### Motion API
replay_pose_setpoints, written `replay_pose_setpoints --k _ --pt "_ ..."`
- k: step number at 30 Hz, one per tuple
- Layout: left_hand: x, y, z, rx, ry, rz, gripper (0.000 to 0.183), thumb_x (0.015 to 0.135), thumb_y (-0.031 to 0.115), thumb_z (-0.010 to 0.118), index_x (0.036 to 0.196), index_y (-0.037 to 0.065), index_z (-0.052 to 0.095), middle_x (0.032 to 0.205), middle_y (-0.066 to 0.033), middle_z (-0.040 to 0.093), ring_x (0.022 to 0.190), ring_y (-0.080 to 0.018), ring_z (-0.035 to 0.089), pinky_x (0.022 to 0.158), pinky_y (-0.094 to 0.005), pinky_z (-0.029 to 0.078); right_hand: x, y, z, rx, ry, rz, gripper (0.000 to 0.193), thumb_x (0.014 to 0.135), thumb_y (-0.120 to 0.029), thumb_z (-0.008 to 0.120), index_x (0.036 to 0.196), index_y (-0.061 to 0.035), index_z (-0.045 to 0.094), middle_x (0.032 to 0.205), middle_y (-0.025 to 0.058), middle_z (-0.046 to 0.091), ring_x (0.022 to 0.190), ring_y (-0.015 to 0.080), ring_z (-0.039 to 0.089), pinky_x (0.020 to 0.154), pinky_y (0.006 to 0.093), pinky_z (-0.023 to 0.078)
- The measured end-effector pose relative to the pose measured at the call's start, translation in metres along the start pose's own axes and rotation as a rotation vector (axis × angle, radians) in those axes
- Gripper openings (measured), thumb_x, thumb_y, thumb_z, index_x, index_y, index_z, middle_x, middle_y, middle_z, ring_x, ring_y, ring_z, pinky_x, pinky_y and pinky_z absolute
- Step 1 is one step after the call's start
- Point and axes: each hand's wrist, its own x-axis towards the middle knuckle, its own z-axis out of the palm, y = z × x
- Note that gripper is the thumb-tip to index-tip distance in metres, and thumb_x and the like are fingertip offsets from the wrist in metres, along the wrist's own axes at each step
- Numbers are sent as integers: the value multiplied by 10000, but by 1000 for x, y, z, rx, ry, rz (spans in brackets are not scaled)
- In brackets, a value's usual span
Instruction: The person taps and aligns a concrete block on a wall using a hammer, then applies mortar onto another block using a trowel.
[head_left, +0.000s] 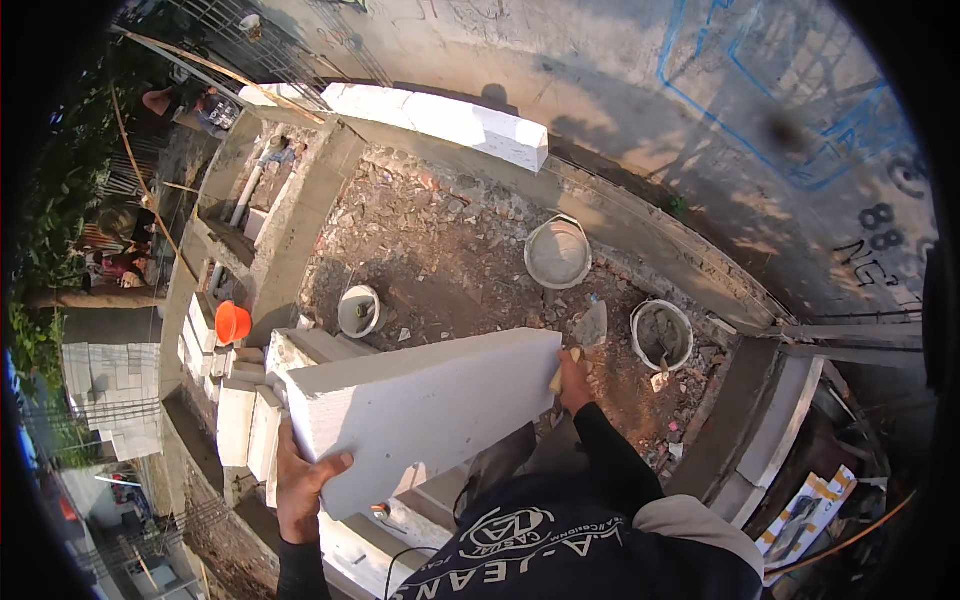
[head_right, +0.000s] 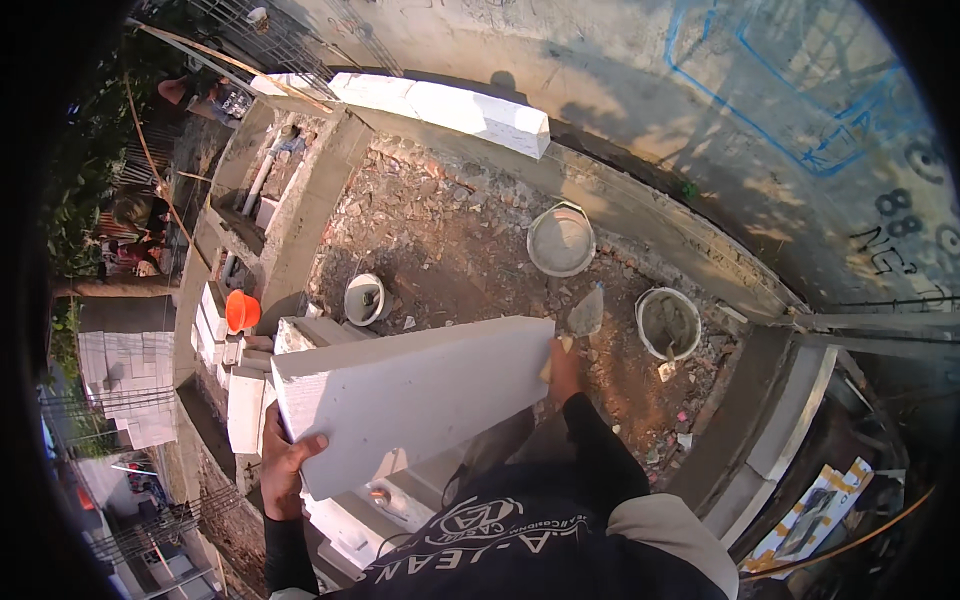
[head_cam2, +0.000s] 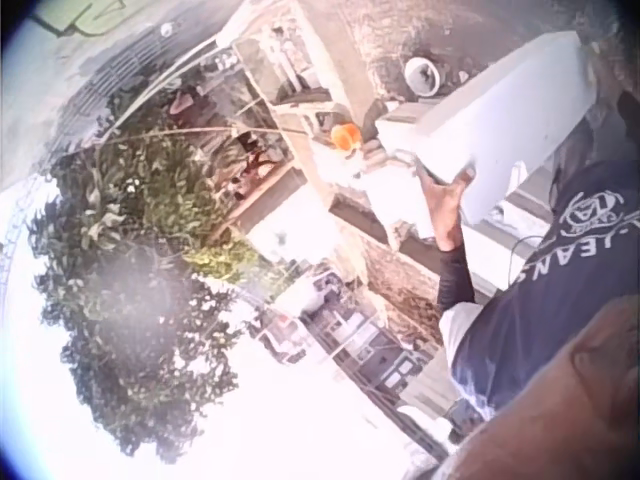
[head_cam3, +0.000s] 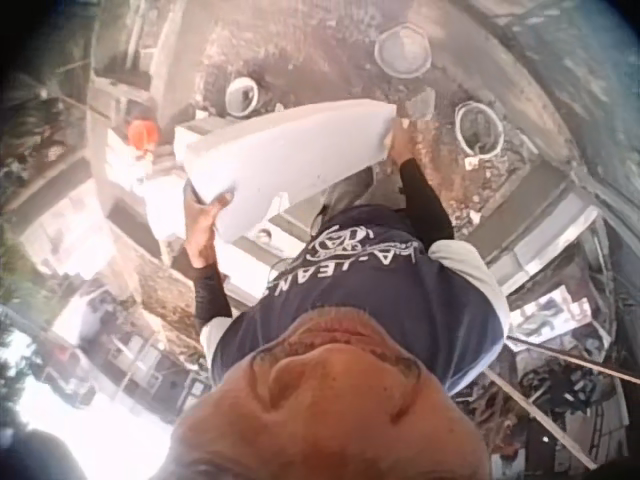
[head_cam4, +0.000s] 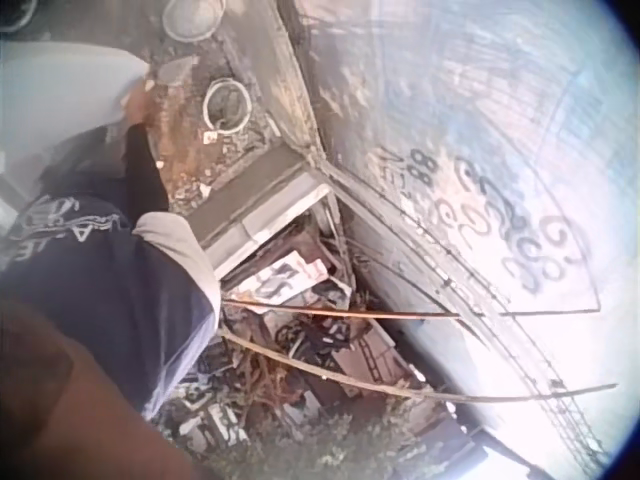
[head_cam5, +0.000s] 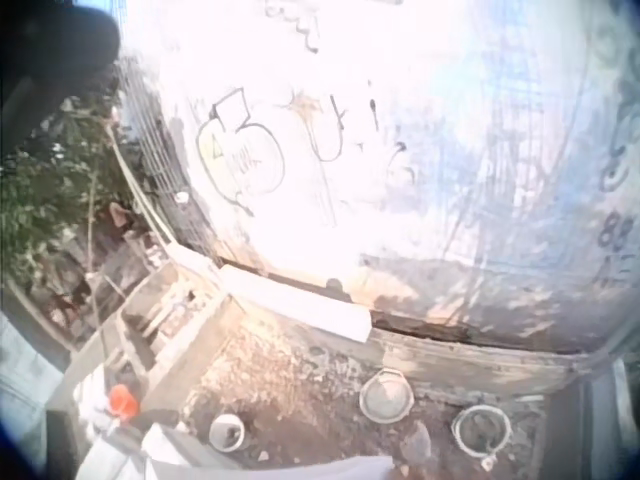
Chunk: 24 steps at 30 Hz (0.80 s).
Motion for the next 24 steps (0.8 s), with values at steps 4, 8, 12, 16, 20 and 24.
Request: replay_pose_setpoints --k 4,8,12,16,20,24 --pt "69 21 11 179 12 17 1027 566 205 904 1423 -60 404 1288 -208 594 1187 -313 606 1041 -426 500 74 25 58 -19 -6 -129 266 913 -281 694 1041 -58 626 975 67 627 794 189 641 680 392 526" --pt "136 23 37 415 -31 92 1026 561 236 913 1399 -58 400 1265 -208 569 1182 -325 585 1026 -443 494 90 13 54 -509 72 -315 244 921 -217 677 1068 -28 626 840 52 618 698 190 680 621 367 540" --pt "213 -12 77 896 39 287 1052 546 296 941 1397 -5 398 1265 -195 517 1242 -408 495 1052 -517 417 55 -24 2 -426 -6 -218 251 932 -182 668 1071 -3 560 778 53 588 607 136 613 518 331 501" --pt "297 -62 110 1143 91 218 1097 536 372 952 1405 13 387 1328 -187 513 1299 -402 481 1061 -539 409 37 -37 -44 -558 -37 -367 235 926 -156 687 1069 -22 559 784 43 587 562 127 569 493 319 466" --pt "371 -121 132 1095 175 148 1100 533 383 953 1398 11 384 1339 -193 512 1313 -405 478 1074 -524 416 11 -10 -34 -773 -95 -286 256 910 -126 735 1068 -17 565 801 25 591 652 144 608 576 331 486" --pt "417 -193 147 1000 193 160 1053 532 367 957 1350 5 402 1287 -200 521 1272 -414 498 1051 -533 422 -45 36 21 -693 -515 -135 284 909 -195 773 1080 -22 626 945 84 761 759 158 671 692 348 529"
